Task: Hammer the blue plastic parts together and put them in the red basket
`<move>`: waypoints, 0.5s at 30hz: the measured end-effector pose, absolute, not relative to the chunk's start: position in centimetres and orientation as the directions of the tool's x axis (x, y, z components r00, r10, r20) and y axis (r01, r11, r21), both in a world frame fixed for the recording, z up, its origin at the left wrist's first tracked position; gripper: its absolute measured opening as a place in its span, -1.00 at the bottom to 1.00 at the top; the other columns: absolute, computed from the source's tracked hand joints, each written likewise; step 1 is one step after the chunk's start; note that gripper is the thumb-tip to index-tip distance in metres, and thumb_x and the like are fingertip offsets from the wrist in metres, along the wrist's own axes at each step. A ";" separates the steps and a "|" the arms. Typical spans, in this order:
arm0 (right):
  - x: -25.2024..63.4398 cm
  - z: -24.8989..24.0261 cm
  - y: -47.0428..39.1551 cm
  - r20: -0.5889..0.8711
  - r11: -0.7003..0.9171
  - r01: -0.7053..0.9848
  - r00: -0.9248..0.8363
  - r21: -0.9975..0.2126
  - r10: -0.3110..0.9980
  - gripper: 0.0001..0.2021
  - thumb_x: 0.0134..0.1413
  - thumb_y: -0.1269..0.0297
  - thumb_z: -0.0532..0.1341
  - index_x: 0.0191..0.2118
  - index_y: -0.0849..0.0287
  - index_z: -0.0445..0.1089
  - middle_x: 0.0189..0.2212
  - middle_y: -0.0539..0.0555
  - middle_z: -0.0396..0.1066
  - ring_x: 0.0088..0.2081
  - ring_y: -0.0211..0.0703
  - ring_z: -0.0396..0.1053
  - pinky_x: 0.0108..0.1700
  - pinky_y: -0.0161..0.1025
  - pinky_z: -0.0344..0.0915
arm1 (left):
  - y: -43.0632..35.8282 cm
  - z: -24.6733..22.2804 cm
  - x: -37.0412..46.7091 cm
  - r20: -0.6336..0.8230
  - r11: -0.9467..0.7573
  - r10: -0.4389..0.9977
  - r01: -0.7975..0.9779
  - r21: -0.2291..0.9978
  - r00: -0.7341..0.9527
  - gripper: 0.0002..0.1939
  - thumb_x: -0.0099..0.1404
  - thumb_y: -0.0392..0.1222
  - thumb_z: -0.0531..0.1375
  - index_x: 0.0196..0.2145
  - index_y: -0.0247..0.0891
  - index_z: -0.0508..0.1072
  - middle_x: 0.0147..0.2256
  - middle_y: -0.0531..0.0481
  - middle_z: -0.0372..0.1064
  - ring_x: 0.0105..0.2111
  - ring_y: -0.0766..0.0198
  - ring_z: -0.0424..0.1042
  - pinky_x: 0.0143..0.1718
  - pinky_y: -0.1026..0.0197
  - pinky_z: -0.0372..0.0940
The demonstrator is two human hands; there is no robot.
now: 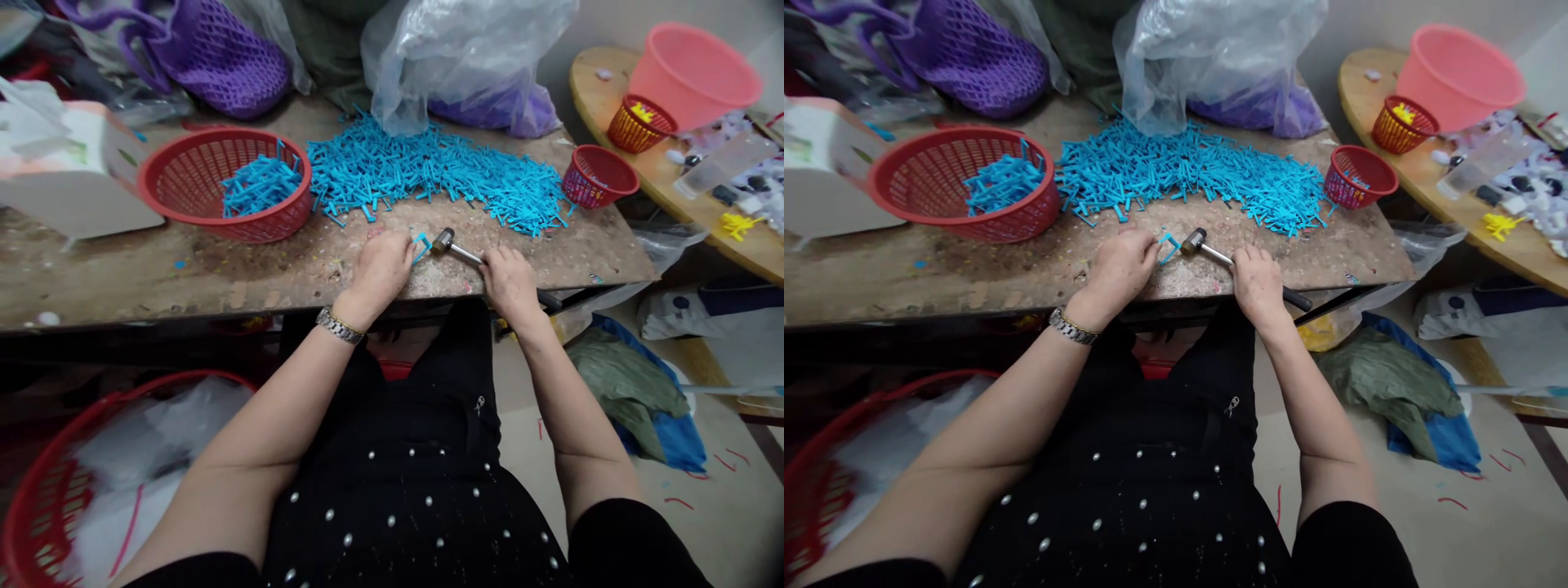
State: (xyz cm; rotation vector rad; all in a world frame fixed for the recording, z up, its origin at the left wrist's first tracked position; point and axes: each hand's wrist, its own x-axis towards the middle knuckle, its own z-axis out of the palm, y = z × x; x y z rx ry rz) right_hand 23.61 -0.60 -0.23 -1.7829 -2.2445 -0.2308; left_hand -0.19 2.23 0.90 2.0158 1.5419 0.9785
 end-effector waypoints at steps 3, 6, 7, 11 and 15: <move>24.0 -0.4 -0.7 0.318 0.219 0.968 -0.171 -0.121 0.933 -0.80 0.36 0.35 0.05 -0.12 0.21 0.43 -0.15 0.24 0.45 -0.22 0.00 0.34 -0.20 -0.14 0.22 | 2.2 0.8 0.2 0.293 -0.312 0.943 0.710 0.631 0.154 -0.69 0.36 -0.28 0.15 -0.54 -0.15 0.22 -0.47 -0.09 0.31 -0.26 0.07 0.39 -0.11 0.12 0.22; 24.4 -0.3 -0.8 0.325 0.223 0.947 -0.141 -0.232 0.935 -0.76 0.37 0.34 0.02 -0.10 0.21 0.42 -0.16 0.23 0.46 -0.20 0.01 0.37 -0.17 -0.14 0.26 | 2.0 1.1 0.6 0.271 -0.312 0.941 0.824 0.472 0.201 -0.76 0.41 -0.26 0.07 -0.42 -0.21 0.41 -0.32 -0.20 0.47 -0.19 0.03 0.45 -0.05 0.06 0.26; 24.4 -0.2 -0.9 0.334 0.240 0.931 -0.142 -0.275 0.932 -0.76 0.37 0.34 0.01 -0.09 0.20 0.42 -0.16 0.23 0.46 -0.17 0.02 0.38 -0.14 -0.13 0.28 | 2.0 1.2 0.7 0.251 -0.306 0.944 0.858 0.412 0.216 -0.75 0.43 -0.26 0.04 -0.36 -0.24 0.46 -0.26 -0.24 0.50 -0.16 0.01 0.46 -0.04 0.04 0.27; 24.1 0.5 -1.7 0.392 0.336 0.843 -0.166 -0.419 0.905 -0.74 0.35 0.35 0.02 -0.03 0.17 0.43 -0.13 0.21 0.51 -0.06 0.02 0.43 0.00 -0.10 0.33 | 1.9 1.6 1.2 0.192 -0.285 0.952 0.924 0.254 0.240 -0.67 0.47 -0.23 -0.02 -0.23 -0.32 0.53 -0.17 -0.29 0.55 -0.13 0.01 0.49 0.00 0.01 0.30; 22.9 1.0 -2.8 0.411 0.397 0.791 -0.204 -0.465 0.888 -0.69 0.36 0.34 -0.01 0.05 0.19 0.42 -0.08 0.22 0.53 -0.04 0.02 0.46 0.04 -0.08 0.36 | 1.8 1.4 1.7 0.212 -0.278 0.950 0.928 0.249 0.228 -0.68 0.47 -0.24 -0.01 -0.23 -0.33 0.54 -0.16 -0.28 0.56 -0.12 0.03 0.51 0.02 0.02 0.31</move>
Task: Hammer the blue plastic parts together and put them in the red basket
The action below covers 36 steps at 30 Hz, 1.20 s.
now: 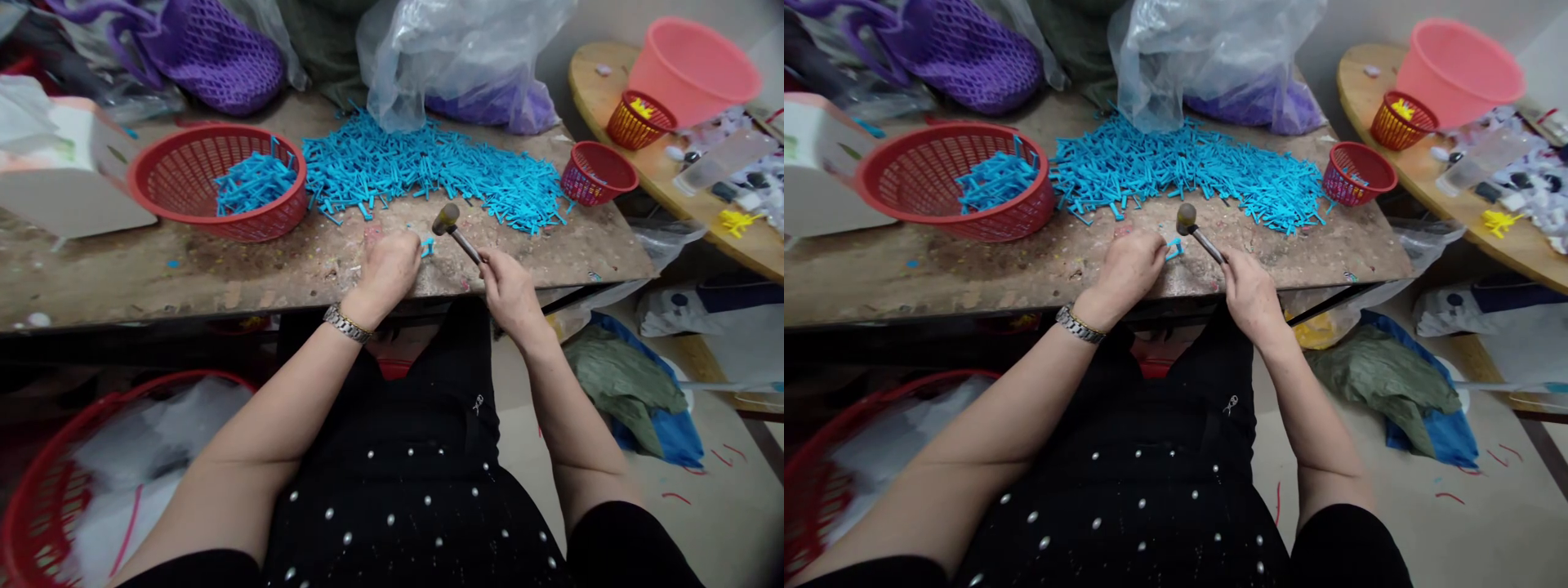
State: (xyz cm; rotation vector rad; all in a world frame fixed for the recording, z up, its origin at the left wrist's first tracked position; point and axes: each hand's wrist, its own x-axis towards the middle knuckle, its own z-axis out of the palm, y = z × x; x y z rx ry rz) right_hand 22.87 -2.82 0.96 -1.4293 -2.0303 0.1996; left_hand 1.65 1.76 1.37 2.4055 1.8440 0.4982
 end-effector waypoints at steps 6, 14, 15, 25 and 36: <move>21.6 0.1 -3.3 0.347 0.350 0.842 -0.210 -0.411 0.914 -0.63 0.37 0.32 -0.05 0.09 0.21 0.42 -0.04 0.26 0.53 -0.01 0.09 0.46 0.06 -0.01 0.38 | 1.6 0.9 2.0 0.212 -0.298 0.947 0.910 0.288 0.243 -0.66 0.49 -0.25 -0.02 -0.19 -0.37 0.55 -0.12 -0.33 0.55 -0.08 -0.01 0.51 0.03 -0.02 0.31; 22.2 2.2 -3.7 0.442 0.417 0.814 -0.226 -0.403 0.868 -0.59 0.40 0.29 -0.06 0.17 0.20 0.39 -0.01 0.22 0.53 0.01 0.03 0.49 0.08 0.00 0.43 | 2.0 0.6 1.8 0.234 -0.288 0.945 0.921 0.261 0.229 -0.66 0.48 -0.28 -0.01 -0.23 -0.36 0.56 -0.16 -0.29 0.56 -0.11 0.04 0.51 0.06 -0.03 0.32; 22.2 2.8 -4.0 0.489 0.438 0.804 -0.216 -0.402 0.845 -0.59 0.42 0.27 -0.06 0.19 0.18 0.38 -0.02 0.20 0.53 0.01 0.01 0.49 0.09 0.00 0.42 | 2.0 0.6 1.8 0.228 -0.287 0.946 0.923 0.257 0.231 -0.66 0.48 -0.28 -0.01 -0.23 -0.36 0.56 -0.16 -0.29 0.56 -0.12 0.04 0.51 0.06 -0.03 0.33; 21.6 0.9 -3.7 0.363 0.387 0.836 -0.247 -0.389 0.899 -0.54 0.35 0.36 -0.06 0.22 0.26 0.38 0.04 0.30 0.50 0.08 0.12 0.45 0.13 0.06 0.42 | 2.1 0.5 1.8 0.228 -0.289 0.947 0.914 0.284 0.228 -0.66 0.47 -0.29 -0.01 -0.22 -0.35 0.57 -0.16 -0.29 0.56 -0.10 0.01 0.51 0.10 -0.07 0.32; 21.6 1.8 -3.7 0.410 0.388 0.835 -0.220 -0.390 0.885 -0.54 0.39 0.32 -0.10 0.25 0.20 0.34 0.03 0.25 0.50 0.08 0.05 0.44 0.14 0.00 0.38 | 2.1 0.1 1.9 0.243 -0.309 0.939 0.909 0.280 0.244 -0.67 0.45 -0.30 -0.02 -0.26 -0.35 0.55 -0.18 -0.29 0.56 -0.11 0.03 0.51 0.04 -0.01 0.33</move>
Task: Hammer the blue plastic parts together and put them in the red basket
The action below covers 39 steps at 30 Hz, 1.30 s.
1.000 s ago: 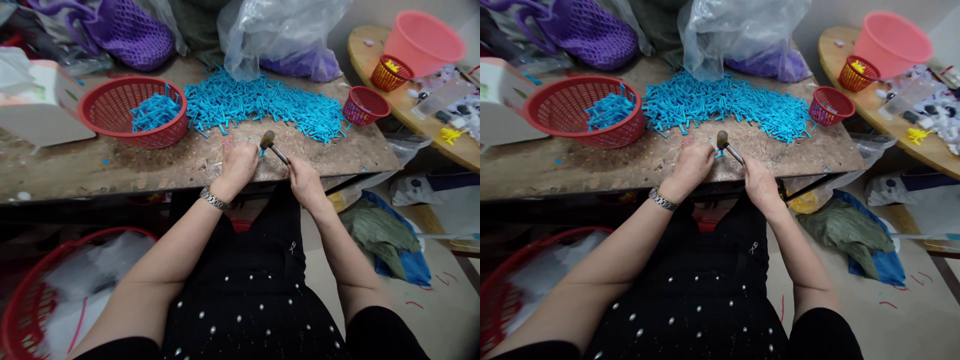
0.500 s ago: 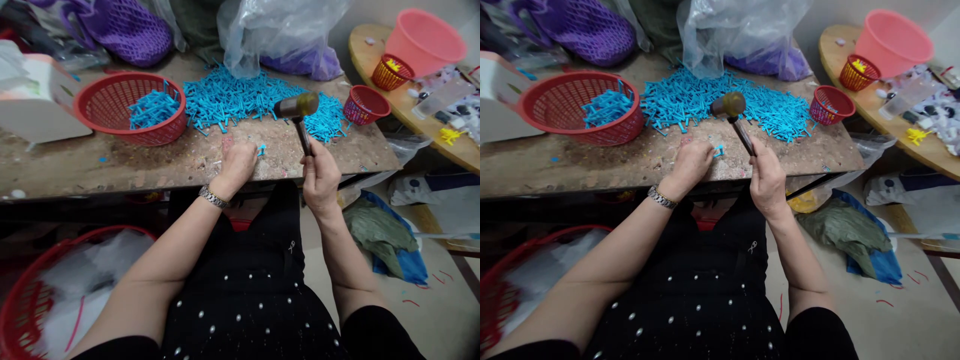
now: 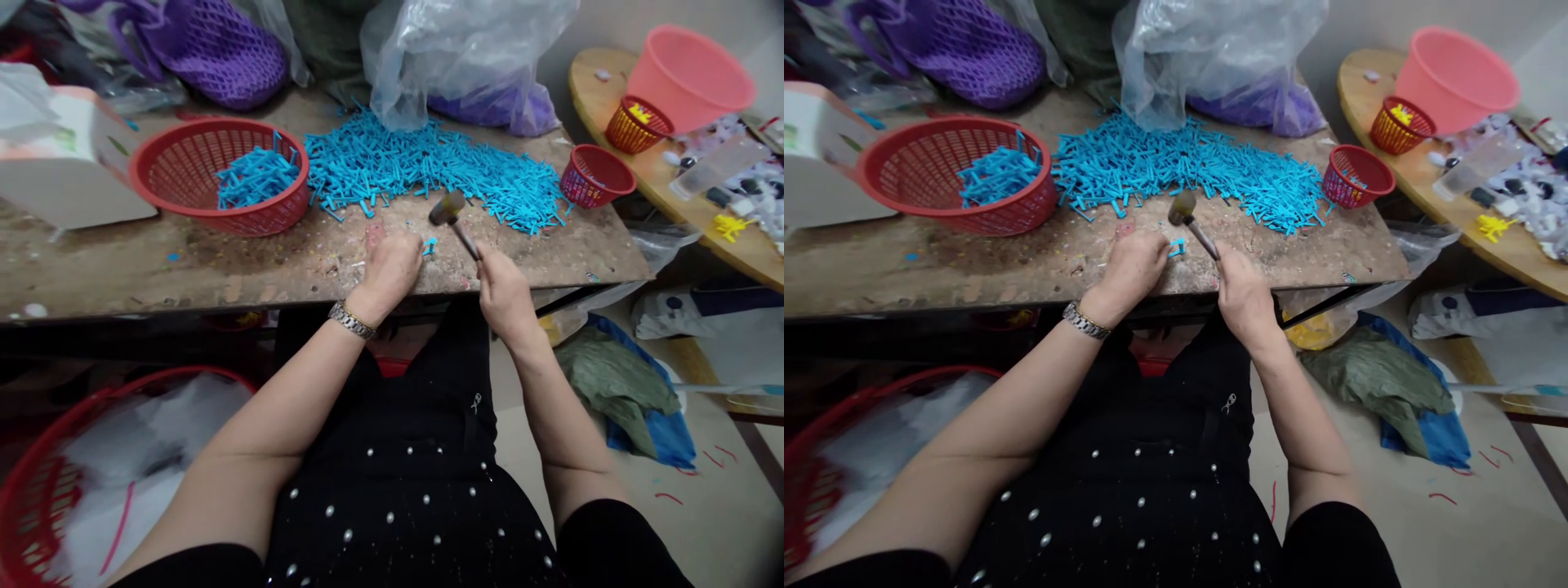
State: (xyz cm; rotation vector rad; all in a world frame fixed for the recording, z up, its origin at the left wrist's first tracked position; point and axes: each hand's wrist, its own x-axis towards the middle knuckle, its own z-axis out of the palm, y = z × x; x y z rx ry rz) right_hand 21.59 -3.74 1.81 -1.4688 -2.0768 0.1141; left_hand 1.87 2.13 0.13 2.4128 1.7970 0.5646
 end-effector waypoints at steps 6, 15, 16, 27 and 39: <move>22.1 0.4 -2.9 0.336 0.299 0.879 -0.173 -0.371 0.926 -0.58 0.36 0.34 -0.05 0.20 0.20 0.39 0.02 0.26 0.51 0.04 0.08 0.43 0.08 -0.02 0.38 | 2.1 0.4 1.6 0.243 -0.301 0.941 0.912 0.279 0.236 -0.68 0.45 -0.28 -0.01 -0.25 -0.33 0.55 -0.16 -0.27 0.57 -0.12 0.03 0.51 0.08 -0.03 0.31; 22.6 0.1 -1.4 0.307 0.178 0.976 -0.131 -0.129 0.943 -0.67 0.40 0.31 0.03 0.08 0.15 0.48 -0.13 0.23 0.52 -0.13 0.07 0.41 -0.13 -0.13 0.27 | 1.1 2.4 -0.4 0.218 -0.284 0.951 0.894 0.346 0.218 -0.74 0.50 -0.23 0.02 -0.24 -0.29 0.48 -0.15 -0.19 0.54 -0.07 0.05 0.48 0.01 0.08 0.31; 22.6 0.0 -1.2 0.297 0.171 0.980 -0.134 -0.106 0.946 -0.68 0.40 0.30 0.04 0.06 0.15 0.49 -0.12 0.23 0.52 -0.12 0.08 0.40 -0.14 -0.13 0.26 | 1.0 2.7 -0.8 0.234 -0.287 0.949 0.892 0.350 0.214 -0.75 0.50 -0.23 0.02 -0.22 -0.29 0.48 -0.13 -0.19 0.54 -0.06 0.06 0.48 0.00 0.09 0.31; 22.9 -0.8 0.0 0.319 0.233 0.971 -0.205 -0.052 0.925 -0.73 0.40 0.30 0.07 0.00 0.17 0.50 -0.17 0.21 0.50 -0.12 0.07 0.36 -0.13 -0.13 0.24 | 3.3 8.0 -10.3 0.477 0.013 0.840 0.887 0.462 -0.260 -0.79 0.47 -0.17 0.06 -0.13 -0.20 0.49 -0.07 -0.02 0.57 -0.05 0.18 0.46 0.11 0.06 0.31; 23.0 -1.7 0.4 0.382 0.289 0.952 -0.231 -0.100 0.895 -0.69 0.38 0.29 0.05 0.01 0.18 0.52 -0.16 0.22 0.49 -0.13 0.07 0.33 -0.10 -0.10 0.27 | 5.4 5.5 -6.6 0.421 -0.168 0.907 0.897 0.408 -0.022 -0.67 0.50 -0.16 0.03 0.12 -0.26 0.40 0.05 -0.13 0.47 0.12 0.07 0.37 0.19 0.02 0.24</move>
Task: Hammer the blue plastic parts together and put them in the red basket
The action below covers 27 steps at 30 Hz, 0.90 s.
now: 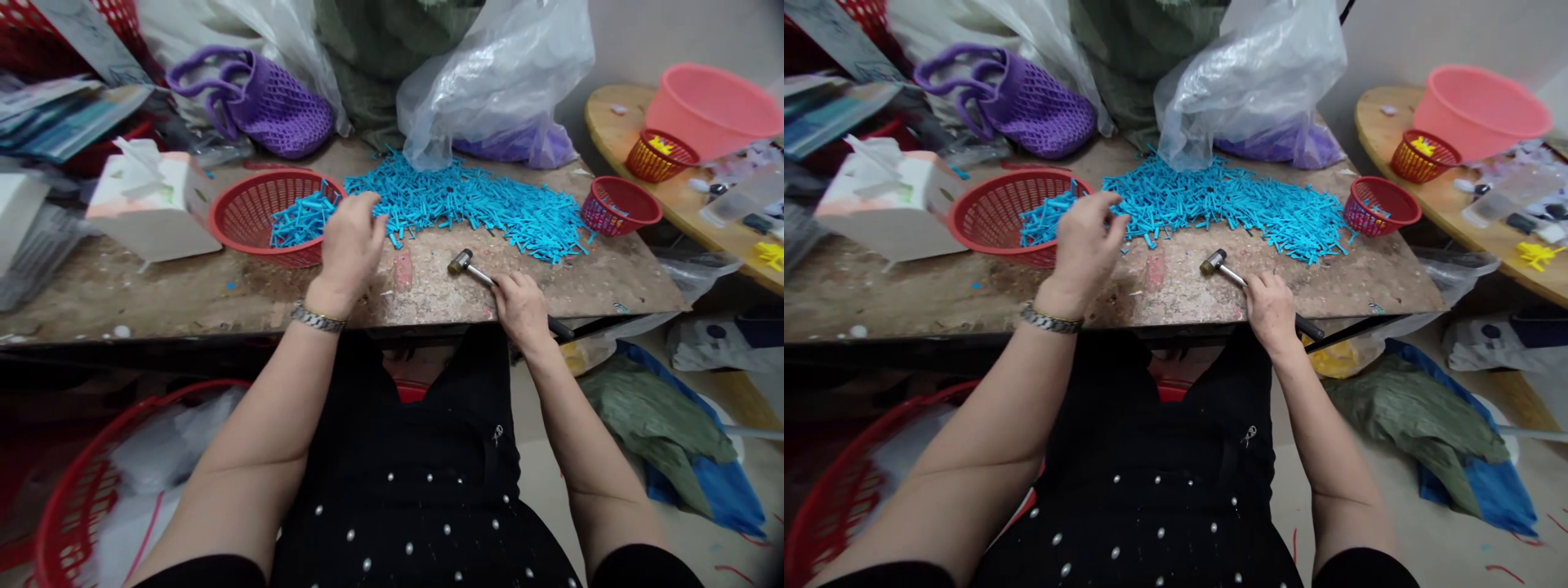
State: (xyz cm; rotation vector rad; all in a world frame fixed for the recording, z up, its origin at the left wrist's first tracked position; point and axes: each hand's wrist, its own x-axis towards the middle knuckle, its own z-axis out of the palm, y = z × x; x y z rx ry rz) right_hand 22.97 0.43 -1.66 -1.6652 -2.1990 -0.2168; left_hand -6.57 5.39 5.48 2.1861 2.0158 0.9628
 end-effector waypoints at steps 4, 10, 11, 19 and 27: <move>23.0 -1.7 0.1 0.382 0.290 0.948 -0.221 -0.131 0.897 -0.69 0.38 0.28 0.06 0.05 0.19 0.50 -0.13 0.23 0.49 -0.10 0.09 0.33 -0.06 -0.07 0.28 | 7.7 3.5 -3.5 0.344 -0.220 0.934 0.914 0.341 0.097 -0.65 0.47 -0.19 0.03 0.11 -0.33 0.42 0.04 -0.27 0.46 0.12 -0.03 0.40 0.13 0.02 0.26; 23.0 -1.7 -0.6 0.381 0.275 0.945 -0.192 -0.176 0.904 -0.68 0.37 0.28 0.06 0.07 0.20 0.48 -0.11 0.25 0.48 -0.08 0.11 0.33 -0.03 -0.03 0.30 | 11.5 2.2 -1.6 0.265 -0.221 0.952 0.945 0.243 0.154 -0.67 0.41 -0.28 0.03 0.04 -0.36 0.47 0.00 -0.36 0.48 0.02 -0.06 0.46 0.03 0.02 0.31; 23.0 -1.7 -0.7 0.388 0.274 0.944 -0.186 -0.185 0.903 -0.67 0.37 0.28 0.06 0.08 0.19 0.48 -0.10 0.25 0.49 -0.08 0.11 0.34 -0.03 -0.02 0.30 | 12.0 1.9 -1.5 0.257 -0.222 0.953 0.946 0.236 0.159 -0.67 0.40 -0.30 0.02 0.01 -0.36 0.49 -0.02 -0.36 0.49 0.00 -0.05 0.47 0.01 0.03 0.31; 23.4 -2.0 -1.5 0.468 0.316 0.908 -0.160 -0.277 0.869 -0.68 0.38 0.27 0.08 0.08 0.20 0.48 -0.08 0.24 0.50 -0.04 0.11 0.38 0.04 0.00 0.35 | 12.9 0.9 -3.4 0.272 -0.210 0.954 0.926 0.314 0.124 -0.69 0.32 -0.35 0.00 -0.25 -0.28 0.55 -0.18 -0.26 0.56 -0.15 0.05 0.46 -0.05 0.07 0.29; 21.4 -0.8 -1.6 0.509 0.376 0.858 -0.164 -0.349 0.845 -0.67 0.40 0.28 0.05 0.06 0.19 0.51 -0.09 0.24 0.52 -0.04 0.09 0.41 0.03 0.01 0.36 | 8.2 1.0 -5.6 0.292 -0.165 0.955 0.728 0.666 -0.051 -0.85 0.26 -0.23 0.13 -0.37 -0.24 0.49 -0.33 -0.03 0.56 -0.31 0.22 0.47 -0.19 0.20 0.33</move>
